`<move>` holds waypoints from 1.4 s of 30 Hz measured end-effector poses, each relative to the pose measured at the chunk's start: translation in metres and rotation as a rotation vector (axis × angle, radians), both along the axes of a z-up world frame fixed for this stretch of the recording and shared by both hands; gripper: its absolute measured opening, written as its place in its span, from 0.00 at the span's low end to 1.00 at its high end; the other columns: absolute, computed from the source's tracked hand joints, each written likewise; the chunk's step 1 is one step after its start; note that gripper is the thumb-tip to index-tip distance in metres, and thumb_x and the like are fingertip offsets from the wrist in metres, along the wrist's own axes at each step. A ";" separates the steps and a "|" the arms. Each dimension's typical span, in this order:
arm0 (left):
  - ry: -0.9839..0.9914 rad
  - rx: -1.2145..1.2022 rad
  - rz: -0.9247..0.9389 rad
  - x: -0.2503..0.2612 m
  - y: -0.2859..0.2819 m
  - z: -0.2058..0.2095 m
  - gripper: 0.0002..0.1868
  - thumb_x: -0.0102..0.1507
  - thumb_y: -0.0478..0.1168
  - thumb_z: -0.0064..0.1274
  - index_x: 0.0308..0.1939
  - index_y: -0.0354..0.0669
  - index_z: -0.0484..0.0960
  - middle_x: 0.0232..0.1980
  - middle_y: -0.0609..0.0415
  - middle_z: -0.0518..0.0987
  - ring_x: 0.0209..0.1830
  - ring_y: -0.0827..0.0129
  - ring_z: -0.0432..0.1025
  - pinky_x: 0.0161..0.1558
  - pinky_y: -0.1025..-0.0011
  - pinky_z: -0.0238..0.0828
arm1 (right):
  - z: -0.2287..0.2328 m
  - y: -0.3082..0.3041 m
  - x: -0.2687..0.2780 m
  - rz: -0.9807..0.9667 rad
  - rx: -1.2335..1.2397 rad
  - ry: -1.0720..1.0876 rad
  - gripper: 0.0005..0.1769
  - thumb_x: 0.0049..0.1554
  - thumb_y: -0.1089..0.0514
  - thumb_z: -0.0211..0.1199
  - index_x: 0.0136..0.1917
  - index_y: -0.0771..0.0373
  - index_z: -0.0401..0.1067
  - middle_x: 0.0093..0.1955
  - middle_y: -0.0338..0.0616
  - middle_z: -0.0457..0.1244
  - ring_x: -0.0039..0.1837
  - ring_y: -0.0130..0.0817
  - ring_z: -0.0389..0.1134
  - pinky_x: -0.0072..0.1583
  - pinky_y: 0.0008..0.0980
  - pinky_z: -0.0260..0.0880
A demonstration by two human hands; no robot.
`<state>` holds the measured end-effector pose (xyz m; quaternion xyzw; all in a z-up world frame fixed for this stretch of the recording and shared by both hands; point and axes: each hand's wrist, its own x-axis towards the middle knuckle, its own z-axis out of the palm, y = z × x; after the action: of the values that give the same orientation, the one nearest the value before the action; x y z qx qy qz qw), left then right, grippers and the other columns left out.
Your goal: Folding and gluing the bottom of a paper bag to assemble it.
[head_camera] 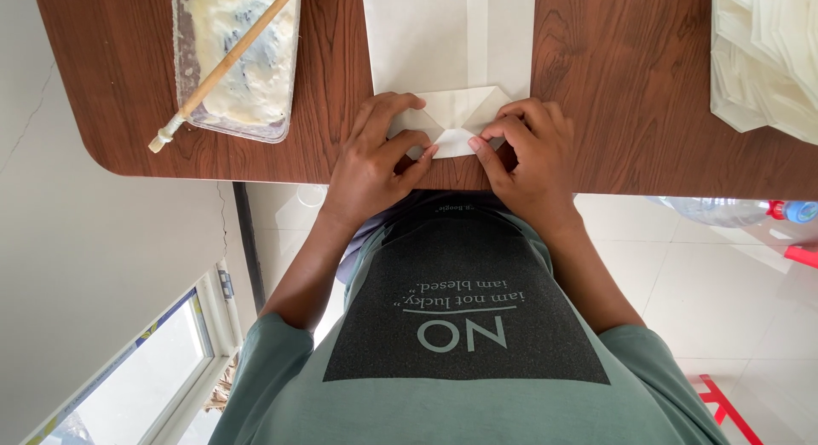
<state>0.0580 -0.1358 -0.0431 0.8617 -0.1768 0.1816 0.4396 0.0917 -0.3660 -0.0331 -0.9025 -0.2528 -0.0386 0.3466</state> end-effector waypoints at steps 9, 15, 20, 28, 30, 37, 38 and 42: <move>0.002 0.088 0.051 -0.002 -0.001 -0.006 0.05 0.62 0.33 0.64 0.36 0.39 0.82 0.54 0.46 0.76 0.57 0.47 0.73 0.59 0.54 0.73 | -0.006 0.006 0.001 -0.087 0.011 -0.021 0.14 0.63 0.47 0.73 0.49 0.54 0.71 0.46 0.37 0.59 0.49 0.43 0.64 0.49 0.40 0.55; -0.096 0.248 0.014 -0.005 0.000 -0.002 0.08 0.62 0.31 0.62 0.45 0.44 0.87 0.58 0.44 0.76 0.57 0.47 0.73 0.57 0.55 0.73 | -0.006 0.013 0.009 -0.087 0.015 -0.054 0.17 0.62 0.49 0.77 0.47 0.57 0.70 0.43 0.38 0.57 0.46 0.42 0.63 0.49 0.39 0.55; -0.106 0.276 0.025 -0.005 0.000 0.002 0.13 0.63 0.32 0.61 0.49 0.49 0.88 0.61 0.44 0.76 0.60 0.47 0.72 0.56 0.56 0.73 | 0.000 0.010 0.016 -0.050 0.042 0.005 0.18 0.61 0.51 0.79 0.47 0.58 0.70 0.42 0.40 0.57 0.45 0.44 0.63 0.49 0.41 0.58; -0.065 0.230 0.041 -0.003 0.001 0.001 0.12 0.59 0.30 0.62 0.45 0.45 0.92 0.61 0.40 0.76 0.62 0.43 0.70 0.62 0.54 0.71 | 0.020 -0.010 0.021 0.098 0.170 0.208 0.15 0.55 0.62 0.80 0.52 0.62 0.75 0.46 0.45 0.61 0.45 0.44 0.63 0.49 0.41 0.61; -0.040 0.231 0.053 -0.004 0.000 0.002 0.11 0.59 0.32 0.64 0.45 0.45 0.91 0.61 0.40 0.76 0.63 0.43 0.69 0.63 0.53 0.69 | 0.018 -0.008 0.024 0.100 0.153 0.188 0.20 0.54 0.61 0.82 0.54 0.64 0.74 0.43 0.46 0.61 0.41 0.43 0.63 0.46 0.41 0.62; 0.015 0.335 0.075 -0.002 0.001 0.011 0.04 0.71 0.44 0.61 0.48 0.53 0.89 0.65 0.49 0.73 0.62 0.48 0.69 0.52 0.54 0.75 | 0.004 0.004 0.031 -0.010 -0.037 -0.027 0.29 0.57 0.38 0.82 0.59 0.58 0.79 0.37 0.32 0.56 0.37 0.27 0.57 0.41 0.31 0.59; 0.088 0.317 0.054 -0.001 0.002 0.013 0.08 0.72 0.45 0.59 0.53 0.50 0.85 0.66 0.48 0.71 0.63 0.48 0.68 0.58 0.53 0.72 | 0.004 0.001 0.030 -0.003 -0.051 -0.015 0.25 0.57 0.42 0.83 0.60 0.57 0.80 0.39 0.33 0.57 0.39 0.28 0.59 0.41 0.31 0.61; 0.246 0.267 0.059 -0.003 0.004 0.013 0.28 0.74 0.49 0.56 0.71 0.39 0.68 0.72 0.47 0.65 0.72 0.47 0.63 0.72 0.48 0.64 | 0.010 0.003 0.024 -0.012 -0.081 -0.026 0.21 0.59 0.48 0.82 0.62 0.54 0.81 0.41 0.34 0.58 0.39 0.29 0.62 0.41 0.31 0.64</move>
<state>0.0555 -0.1318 -0.0300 0.9328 -0.1191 0.0625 0.3343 0.1153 -0.3628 -0.0232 -0.9167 -0.2532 -0.0424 0.3061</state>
